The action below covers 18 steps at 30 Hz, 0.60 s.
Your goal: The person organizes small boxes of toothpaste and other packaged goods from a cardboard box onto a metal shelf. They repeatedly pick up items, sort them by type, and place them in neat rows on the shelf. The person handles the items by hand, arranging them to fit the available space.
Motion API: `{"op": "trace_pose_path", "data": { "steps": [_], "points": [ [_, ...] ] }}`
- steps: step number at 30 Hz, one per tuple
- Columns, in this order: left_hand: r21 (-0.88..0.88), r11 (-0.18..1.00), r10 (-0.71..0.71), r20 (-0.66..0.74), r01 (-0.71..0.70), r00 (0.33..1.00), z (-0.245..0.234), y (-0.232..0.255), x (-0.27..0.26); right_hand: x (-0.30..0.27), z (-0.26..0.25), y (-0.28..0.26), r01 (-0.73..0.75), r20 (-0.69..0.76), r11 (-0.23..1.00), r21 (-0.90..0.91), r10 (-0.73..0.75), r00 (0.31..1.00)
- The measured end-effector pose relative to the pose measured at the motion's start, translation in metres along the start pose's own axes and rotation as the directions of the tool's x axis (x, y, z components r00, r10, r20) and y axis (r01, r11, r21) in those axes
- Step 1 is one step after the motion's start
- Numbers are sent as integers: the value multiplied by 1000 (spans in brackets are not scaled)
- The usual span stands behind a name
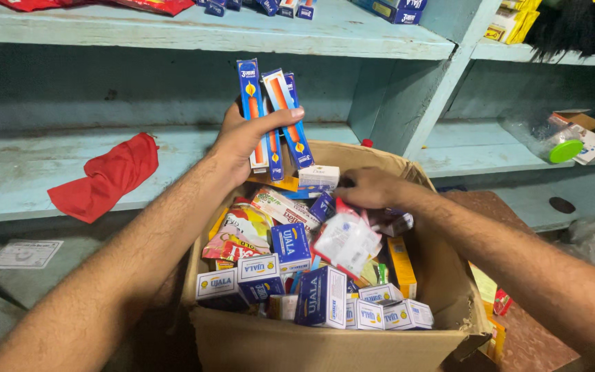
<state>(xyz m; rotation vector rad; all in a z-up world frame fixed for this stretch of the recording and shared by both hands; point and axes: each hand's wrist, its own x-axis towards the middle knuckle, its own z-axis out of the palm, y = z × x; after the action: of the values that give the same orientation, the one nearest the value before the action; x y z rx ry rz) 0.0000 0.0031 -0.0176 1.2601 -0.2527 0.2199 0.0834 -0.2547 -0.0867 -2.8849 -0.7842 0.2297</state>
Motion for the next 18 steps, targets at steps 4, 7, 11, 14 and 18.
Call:
{"op": "trace_pose_path", "data": {
  "steps": [4, 7, 11, 14, 18],
  "points": [
    [27, 999, -26, -21, 26, 999, 0, -2, 0, -8, -5, -23, -272, 154, 958, 94, 256, 954],
    [36, 999, -28, -23, 29, 999, -1, -2, -1, -11, -9, -26, -385, 249, 858, 340, 313, 917],
    [10, 999, -38, 9, 37, 999, 6, -6, 2, 0, -4, -6, -141, 88, 847, 512, 111, 990],
    [-5, 999, -42, 25, 42, 999, 8, -7, 2, -1, 1, -3, -63, 8, 710, 701, 81, 997],
    [-13, 999, -40, 39, 41, 998, 10, -7, 3, -13, -5, -23, -34, -33, 738, 674, 76, 997]
  ]
}}
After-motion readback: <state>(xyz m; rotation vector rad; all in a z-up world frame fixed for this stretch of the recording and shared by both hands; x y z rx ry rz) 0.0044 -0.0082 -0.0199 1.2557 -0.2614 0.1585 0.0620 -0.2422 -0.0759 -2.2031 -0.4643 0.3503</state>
